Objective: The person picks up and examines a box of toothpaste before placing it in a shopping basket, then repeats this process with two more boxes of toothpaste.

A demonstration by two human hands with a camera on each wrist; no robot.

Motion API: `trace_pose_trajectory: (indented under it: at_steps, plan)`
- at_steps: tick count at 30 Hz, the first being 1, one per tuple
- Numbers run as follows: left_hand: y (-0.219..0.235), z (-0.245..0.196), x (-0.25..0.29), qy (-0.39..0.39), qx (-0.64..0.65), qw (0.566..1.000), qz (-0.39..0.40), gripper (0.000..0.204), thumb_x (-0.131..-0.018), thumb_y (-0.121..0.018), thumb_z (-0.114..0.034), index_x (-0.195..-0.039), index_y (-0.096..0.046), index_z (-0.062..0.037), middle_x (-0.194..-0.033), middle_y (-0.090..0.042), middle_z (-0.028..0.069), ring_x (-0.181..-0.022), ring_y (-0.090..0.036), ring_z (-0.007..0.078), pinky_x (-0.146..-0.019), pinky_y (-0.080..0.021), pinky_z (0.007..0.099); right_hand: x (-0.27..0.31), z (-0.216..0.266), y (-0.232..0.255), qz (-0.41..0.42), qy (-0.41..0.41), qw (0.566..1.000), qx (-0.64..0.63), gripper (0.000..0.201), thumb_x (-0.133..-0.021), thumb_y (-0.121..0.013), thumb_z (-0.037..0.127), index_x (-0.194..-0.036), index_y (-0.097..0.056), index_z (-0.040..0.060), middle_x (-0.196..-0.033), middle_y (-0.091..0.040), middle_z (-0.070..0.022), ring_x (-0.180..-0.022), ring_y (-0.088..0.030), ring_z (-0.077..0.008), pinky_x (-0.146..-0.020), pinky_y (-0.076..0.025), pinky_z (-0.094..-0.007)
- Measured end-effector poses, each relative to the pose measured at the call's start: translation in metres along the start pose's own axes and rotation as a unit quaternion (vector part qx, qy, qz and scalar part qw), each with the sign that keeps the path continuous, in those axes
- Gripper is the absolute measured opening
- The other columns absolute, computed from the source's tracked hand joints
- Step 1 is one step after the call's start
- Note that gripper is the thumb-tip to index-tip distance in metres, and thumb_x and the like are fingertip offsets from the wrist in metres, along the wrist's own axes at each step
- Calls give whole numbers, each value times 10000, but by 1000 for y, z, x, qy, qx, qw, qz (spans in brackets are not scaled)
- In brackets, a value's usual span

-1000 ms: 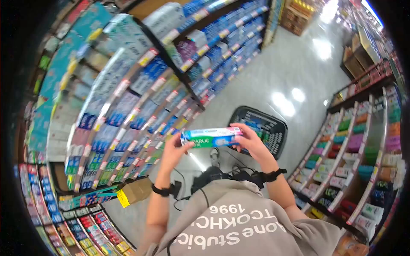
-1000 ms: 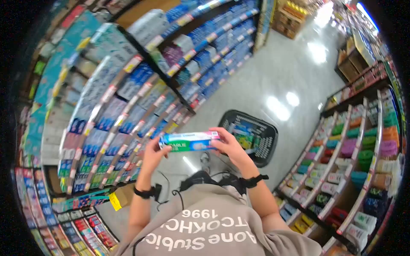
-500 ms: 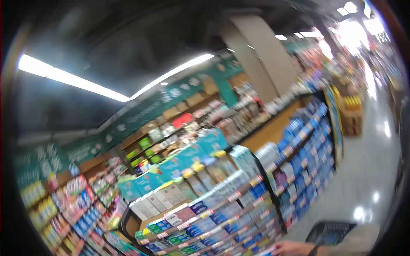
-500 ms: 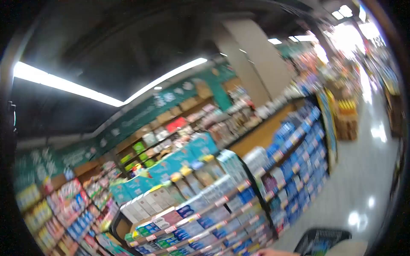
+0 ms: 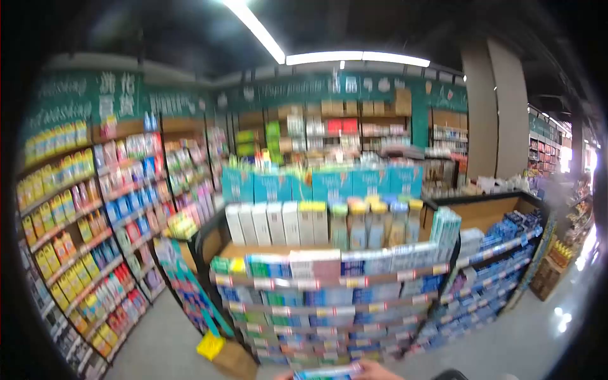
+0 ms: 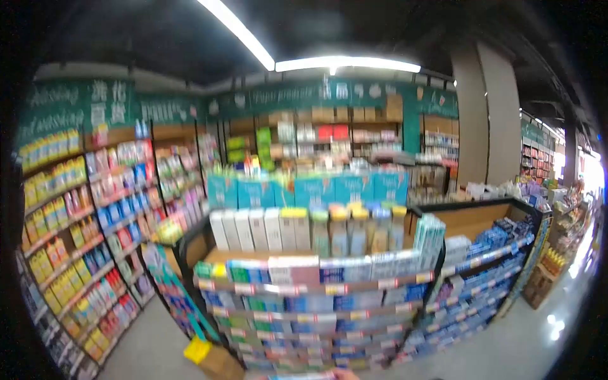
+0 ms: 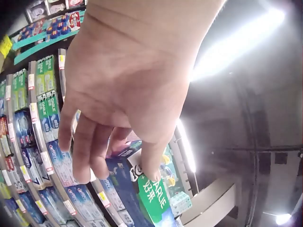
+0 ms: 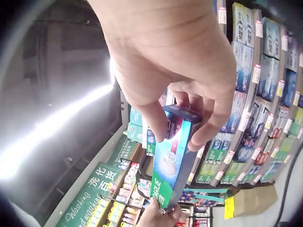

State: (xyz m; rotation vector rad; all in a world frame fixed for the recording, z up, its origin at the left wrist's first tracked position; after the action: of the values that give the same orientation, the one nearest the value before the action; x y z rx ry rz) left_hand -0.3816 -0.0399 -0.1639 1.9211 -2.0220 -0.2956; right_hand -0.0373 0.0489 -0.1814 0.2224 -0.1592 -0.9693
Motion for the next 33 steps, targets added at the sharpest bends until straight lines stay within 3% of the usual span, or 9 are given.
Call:
trace_pose_trajectory:
  at_steps: [1, 2, 3, 7, 14, 20, 23, 29, 33]
  plan:
    - [12, 11, -15, -117, 112, 987, -12, 421, -874, -842, -288, -1160, -708, -10, -932, -718, 62, -833, -646, 123, -753, -549, 314, 4, 44, -14, 15, -108, 984, -143, 437, -902, -808, 175, -1289, -639, 64, -1127, -680, -23, -1036, -649, -133, -877, -559, -323]
    - [42, -28, 3, -18, 59, 998, 20, 457, -862, -846, -362, -1116, -706, -9, -911, -705, 47, -862, -627, 132, -771, -536, 314, -7, 65, -26, 25, -117, 977, -177, 490, -879, -820, 129, -1317, -610, 63, -1120, -681, -32, -1032, -658, -152, -866, -569, -337]
    - [63, -53, 10, 0, 29, 999, 12, 472, -847, -852, -386, -1080, -701, -4, -887, -687, 48, -820, -608, 157, -754, -525, 318, -16, 89, -37, 23, -105, 972, -209, 513, -869, -823, 97, -1326, -591, 66, -1103, -679, -27, -989, -660, -146, -831, -560, -312]
    - [128, -68, 19, -39, -72, 993, -82, 446, -820, -858, -391, -905, -649, -6, -763, -631, 66, -706, -574, 155, -663, -488, 325, -66, 128, -75, 47, -81, 975, -203, 470, -878, -812, 75, -1294, -593, 71, -1077, -668, -32, -916, -645, -123, -748, -532, -297]
    - [190, -28, 25, 10, 7, 993, -121, 379, -797, -871, -289, -929, -674, 6, -762, -664, 68, -720, -606, 154, -697, -504, 338, -125, 152, -129, 83, -121, 964, -221, 497, -890, -805, 69, -1330, -575, 69, -1097, -673, -24, -925, -648, -114, -753, -532, -274]
    - [218, -43, -16, 10, 27, 987, -160, 327, -826, -822, -159, -1069, -703, 23, -937, -752, 89, -887, -694, 168, -861, -536, 326, -190, 167, -122, 120, -59, 962, -240, 547, -906, -768, 24, -1400, -533, 47, -1219, -654, -34, -989, -636, -112, -825, -549, -294]
    - [225, -44, -46, 9, 50, 984, -171, 335, -826, -821, -160, -1074, -695, 28, -927, -748, 79, -876, -686, 163, -853, -536, 328, -222, 175, -111, 106, -61, 945, -304, 544, -915, -767, 48, -1411, -544, 54, -1238, -647, -39, -1033, -611, -106, -785, -534, -276]
    - [259, -78, -101, -14, 13, 988, -151, 330, -810, -840, -158, -1052, -697, 15, -925, -739, 65, -866, -668, 152, -848, -527, 316, -270, 184, -80, 163, 5, 928, -334, 603, -868, -795, 3, -1415, -542, 25, -1294, -641, -58, -1153, -604, -144, -966, -520, -328]
    - [265, -120, -140, -52, -46, 990, -125, 356, -807, -843, -161, -1081, -692, 9, -943, -740, 82, -855, -664, 160, -851, -517, 316, -298, 175, -60, 190, -28, 937, -293, 641, -813, -839, -5, -1395, -572, 7, -1308, -638, -43, -1199, -579, -139, -1037, -475, -312]
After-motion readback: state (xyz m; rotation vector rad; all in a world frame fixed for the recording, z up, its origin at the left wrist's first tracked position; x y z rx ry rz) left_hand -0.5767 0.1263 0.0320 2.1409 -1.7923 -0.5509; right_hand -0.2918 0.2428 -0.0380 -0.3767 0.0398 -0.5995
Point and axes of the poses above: each hand's wrist, its own x-axis away from the middle knuckle, its own y-axis out of the back of the hand, z = x × y, the point moved 3 cm from there along -x, towards the middle knuckle
